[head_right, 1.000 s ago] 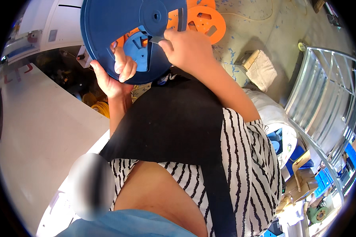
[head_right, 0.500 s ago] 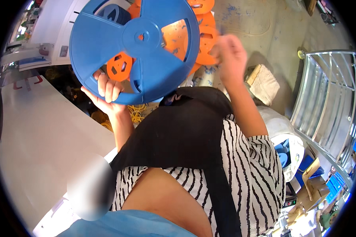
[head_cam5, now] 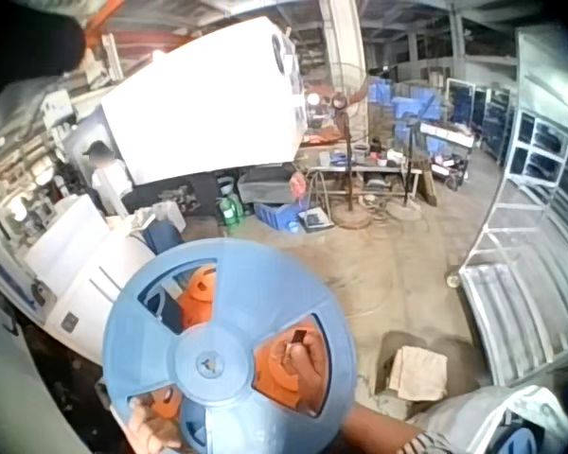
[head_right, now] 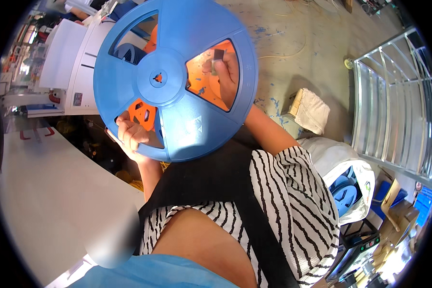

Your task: The person picks up blue plastic reels from a metal rack and a table, then uses a small handheld tool to scrape or deburr edges and surfaces. The person repeatedly flips the reels and works on different sides before placing them back on the rack or into a bag.

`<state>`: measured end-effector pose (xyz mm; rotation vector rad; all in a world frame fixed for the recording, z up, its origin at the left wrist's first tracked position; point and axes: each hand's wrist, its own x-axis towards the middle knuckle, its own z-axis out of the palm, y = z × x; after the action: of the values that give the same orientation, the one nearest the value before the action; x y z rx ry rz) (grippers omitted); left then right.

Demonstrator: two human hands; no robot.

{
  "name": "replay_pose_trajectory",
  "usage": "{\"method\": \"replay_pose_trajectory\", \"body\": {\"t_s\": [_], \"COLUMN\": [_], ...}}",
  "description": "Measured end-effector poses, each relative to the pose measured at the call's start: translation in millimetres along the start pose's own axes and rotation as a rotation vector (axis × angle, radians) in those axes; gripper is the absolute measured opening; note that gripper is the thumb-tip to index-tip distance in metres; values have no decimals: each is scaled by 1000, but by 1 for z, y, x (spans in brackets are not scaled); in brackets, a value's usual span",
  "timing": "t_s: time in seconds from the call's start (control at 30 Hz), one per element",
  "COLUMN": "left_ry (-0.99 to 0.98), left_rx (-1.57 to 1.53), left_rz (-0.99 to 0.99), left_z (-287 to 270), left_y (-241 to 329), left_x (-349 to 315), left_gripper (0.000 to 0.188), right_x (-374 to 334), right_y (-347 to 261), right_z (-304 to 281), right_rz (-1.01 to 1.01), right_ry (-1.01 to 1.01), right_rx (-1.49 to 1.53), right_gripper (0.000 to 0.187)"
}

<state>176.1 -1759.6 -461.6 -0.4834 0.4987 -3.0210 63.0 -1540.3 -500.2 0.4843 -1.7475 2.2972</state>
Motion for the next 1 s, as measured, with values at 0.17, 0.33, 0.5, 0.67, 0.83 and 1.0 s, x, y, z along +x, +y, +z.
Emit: {"method": "replay_pose_trajectory", "body": {"t_s": [0.17, 0.33, 0.5, 0.67, 0.83, 1.0], "left_ry": [6, 5, -11, -28, -92, -208], "left_rx": [-30, 3, -13, -40, 209, 541], "left_rz": [-24, -47, -70, -74, -121, -164], "left_z": [-5, -4, -5, -2, 5, 12], "left_y": [-2, -17, -23, -20, -4, 13], "left_x": [-2, 0, 2, -2, 0, 1], "left_gripper": [27, 29, 30, 28, 46, 70], "right_x": [8, -5, -9, -8, -19, -37], "right_y": [-7, 7, 6, -15, -1, 45], "right_z": [0, 1, 1, 3, -6, -80], "right_rz": [-54, 45, 13, -4, 151, 626], "right_ry": [47, -57, 58, 48, -24, 428], "right_rx": [-17, 91, 230, 87, 88, 107], "right_gripper": [16, 14, 15, 12, 18, 18]}}
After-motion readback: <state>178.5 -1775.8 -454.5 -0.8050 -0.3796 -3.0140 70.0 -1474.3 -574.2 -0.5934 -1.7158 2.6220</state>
